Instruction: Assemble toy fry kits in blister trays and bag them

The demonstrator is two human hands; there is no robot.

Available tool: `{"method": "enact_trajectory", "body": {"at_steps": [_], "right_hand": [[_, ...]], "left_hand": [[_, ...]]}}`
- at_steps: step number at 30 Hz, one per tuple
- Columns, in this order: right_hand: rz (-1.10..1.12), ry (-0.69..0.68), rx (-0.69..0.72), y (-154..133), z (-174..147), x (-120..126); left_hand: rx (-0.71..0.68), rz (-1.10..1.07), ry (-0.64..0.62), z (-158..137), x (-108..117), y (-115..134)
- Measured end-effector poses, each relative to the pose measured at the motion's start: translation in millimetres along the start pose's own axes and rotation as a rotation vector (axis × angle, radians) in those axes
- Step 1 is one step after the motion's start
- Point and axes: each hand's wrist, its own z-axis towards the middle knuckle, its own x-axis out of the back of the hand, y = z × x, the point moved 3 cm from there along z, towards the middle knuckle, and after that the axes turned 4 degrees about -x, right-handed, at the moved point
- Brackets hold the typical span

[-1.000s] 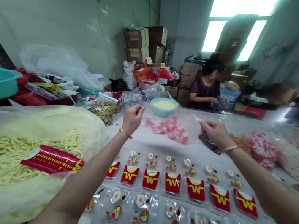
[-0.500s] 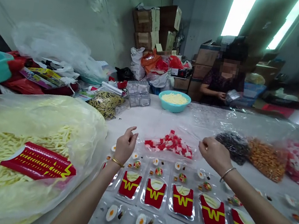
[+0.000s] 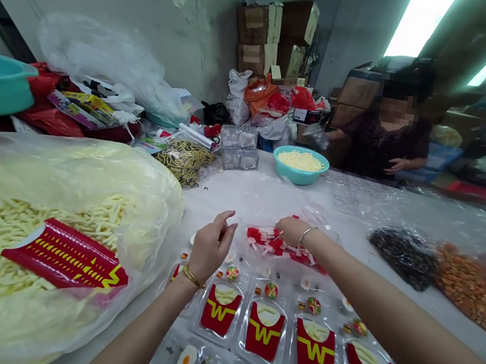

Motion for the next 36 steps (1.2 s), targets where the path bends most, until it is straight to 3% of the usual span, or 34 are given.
{"method": "enact_trajectory", "body": {"at_steps": [3,7,15,20,28,30,32,34,36], "right_hand": [[-0.090,-0.052,0.005,5.3,18.1,-21.5],[-0.149,0.013,0.041,12.9,20.8,-36.5],[-0.134,0.092,0.068,13.8,19.4,-40.7],[0.032,0.077,0.023,25.7,13.0,-38.3],[0.580,0.057,-0.101,43.7,-21.4,-2.0],[0.882,0.030,-0.130,40.7,-35.5,4.9],[1.320,-0.013,-0.187,35.7,-49.5,8.2],[1.697,-0.036,-0.241,29.0,-62.9,11.0],[1.864,0.001,-0.243,22.2,-75.7,17.0]], "left_hand": [[0.012,0.005,-0.012,-1.8,1.0,-2.9],[0.012,0.008,-0.037,-5.9,0.4,-5.4],[0.002,-0.009,-0.034,-9.1,-3.8,-2.7],[0.013,-0.016,-0.043,-14.3,-3.7,-3.2],[0.066,-0.058,-0.037,-5.8,-1.6,-2.2],[0.076,-0.079,0.006,0.9,3.7,2.1],[0.030,-0.063,0.106,7.6,12.7,13.3],[-0.081,-0.041,0.219,12.6,22.2,32.7],[-0.214,-0.076,0.243,16.3,26.6,57.0]]}}
